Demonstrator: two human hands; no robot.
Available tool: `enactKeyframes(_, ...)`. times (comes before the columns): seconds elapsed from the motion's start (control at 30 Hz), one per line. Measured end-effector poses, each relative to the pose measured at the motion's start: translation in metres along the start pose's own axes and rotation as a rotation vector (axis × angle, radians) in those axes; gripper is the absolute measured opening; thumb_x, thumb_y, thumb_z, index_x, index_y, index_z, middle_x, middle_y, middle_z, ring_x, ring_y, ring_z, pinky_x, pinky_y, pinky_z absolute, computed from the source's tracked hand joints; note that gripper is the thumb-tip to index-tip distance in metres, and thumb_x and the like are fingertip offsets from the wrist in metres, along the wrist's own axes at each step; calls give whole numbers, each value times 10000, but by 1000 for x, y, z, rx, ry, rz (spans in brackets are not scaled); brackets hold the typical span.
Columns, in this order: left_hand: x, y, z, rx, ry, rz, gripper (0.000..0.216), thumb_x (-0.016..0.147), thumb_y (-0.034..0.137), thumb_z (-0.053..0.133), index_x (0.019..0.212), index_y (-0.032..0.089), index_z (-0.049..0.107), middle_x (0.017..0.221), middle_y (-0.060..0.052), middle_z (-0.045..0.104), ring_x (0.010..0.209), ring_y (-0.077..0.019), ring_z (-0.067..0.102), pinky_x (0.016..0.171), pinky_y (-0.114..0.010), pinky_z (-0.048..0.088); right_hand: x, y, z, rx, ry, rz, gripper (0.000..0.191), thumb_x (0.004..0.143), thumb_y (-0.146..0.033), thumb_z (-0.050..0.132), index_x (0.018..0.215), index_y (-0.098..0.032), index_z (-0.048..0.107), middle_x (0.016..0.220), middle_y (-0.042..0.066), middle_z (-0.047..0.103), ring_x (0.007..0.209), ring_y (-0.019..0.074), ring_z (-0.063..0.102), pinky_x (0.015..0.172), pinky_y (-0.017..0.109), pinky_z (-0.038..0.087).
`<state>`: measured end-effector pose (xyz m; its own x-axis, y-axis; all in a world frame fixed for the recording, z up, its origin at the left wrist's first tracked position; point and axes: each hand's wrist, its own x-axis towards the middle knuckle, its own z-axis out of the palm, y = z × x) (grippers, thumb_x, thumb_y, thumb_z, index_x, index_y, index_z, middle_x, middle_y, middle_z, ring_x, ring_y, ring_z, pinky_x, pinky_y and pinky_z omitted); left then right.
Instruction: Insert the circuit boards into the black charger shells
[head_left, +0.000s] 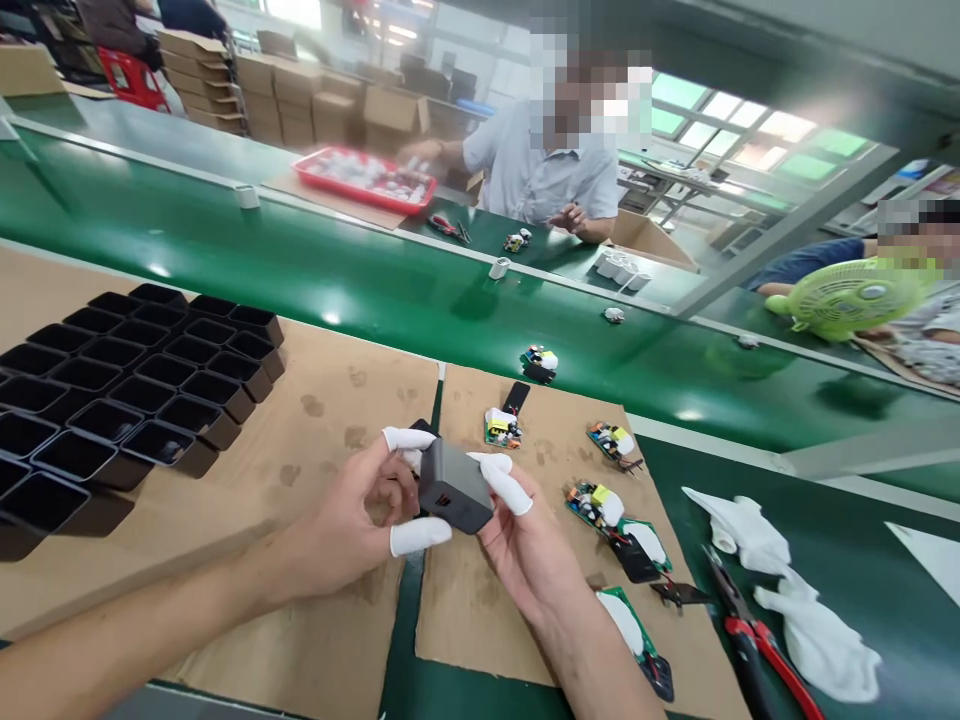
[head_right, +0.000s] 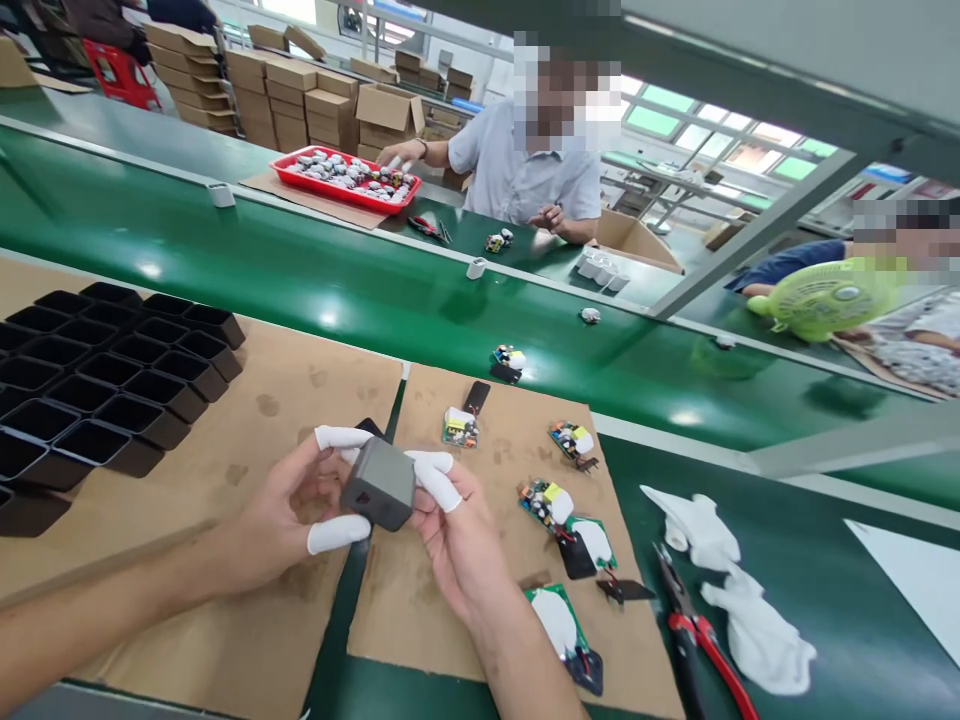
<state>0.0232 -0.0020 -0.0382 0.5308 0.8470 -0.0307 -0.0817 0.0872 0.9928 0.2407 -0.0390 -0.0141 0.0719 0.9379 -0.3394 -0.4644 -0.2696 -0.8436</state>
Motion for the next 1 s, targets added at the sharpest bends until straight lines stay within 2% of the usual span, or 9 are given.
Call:
enactKeyframes(0.07,2,3,1,-16,24,-7,681,844,508,988,1361,264,617,1024,-17,701,880,-180,685,754,-308,558,-1,2,4,-5,-16,16,410,773,-557,1054,958,-233,886,826,2,788,672,135,678,699,263,650)
enactKeyframes(0.2,6,10,0,-38,48,-13,587,857,552,966,1246,222,677,1029,-41,750,868,-183,690,767,-319,573,-3,5,8,-3,-74,67,449,773,-596,1048,960,-230,866,875,17,837,727,160,758,733,282,686)
enactKeyframes(0.3,8,13,-3,-82,43,-21,573,900,563,932,1307,219,722,1092,-69,788,961,-217,739,876,-357,624,-6,6,10,-12,-133,103,451,785,-578,1042,995,-231,844,954,35,870,804,197,807,799,343,720)
enactKeyframes(0.43,9,15,-7,-132,42,-32,595,921,565,922,1376,225,742,1142,-90,835,1083,-271,795,1030,-430,658,-7,10,10,-63,-192,67,419,867,-553,989,1068,-233,807,1026,44,875,899,214,836,867,360,717)
enactKeyframes(0.6,12,17,-7,-207,13,-43,664,882,618,944,1363,208,737,1197,-130,861,1159,-325,825,1084,-483,665,-1,16,6,-247,-208,-82,436,973,-641,858,1080,-239,729,1018,62,858,886,242,831,821,384,710)
enactKeyframes(0.73,11,14,-3,-216,9,-43,646,893,568,942,1385,220,708,1324,-152,831,1250,-341,803,1119,-499,655,3,21,2,-377,-155,-248,406,1023,-636,802,1056,-243,704,1024,58,836,874,226,809,862,377,690)
enactKeyframes(0.83,9,8,0,-147,33,-68,721,824,446,1001,1427,255,654,1447,-144,773,1302,-338,776,1153,-506,637,2,23,2,-432,-117,-319,322,1031,-544,825,1106,-242,742,1058,54,812,953,220,787,944,364,654)
enactKeyframes(0.9,9,5,2,-85,51,-68,714,820,408,997,1422,263,642,1450,-129,757,1321,-321,755,1166,-484,623,-1,22,3,-532,-115,-423,200,1066,-442,791,1112,-248,771,1072,51,783,991,215,755,946,347,626)
enactKeyframes(1.0,12,3,-1,-132,-28,-91,636,864,465,950,1379,248,646,1342,-105,772,1139,-269,794,1013,-416,675,-7,16,2,-732,-148,-649,75,1100,-297,709,1075,-263,771,1081,48,731,987,211,710,899,344,600)
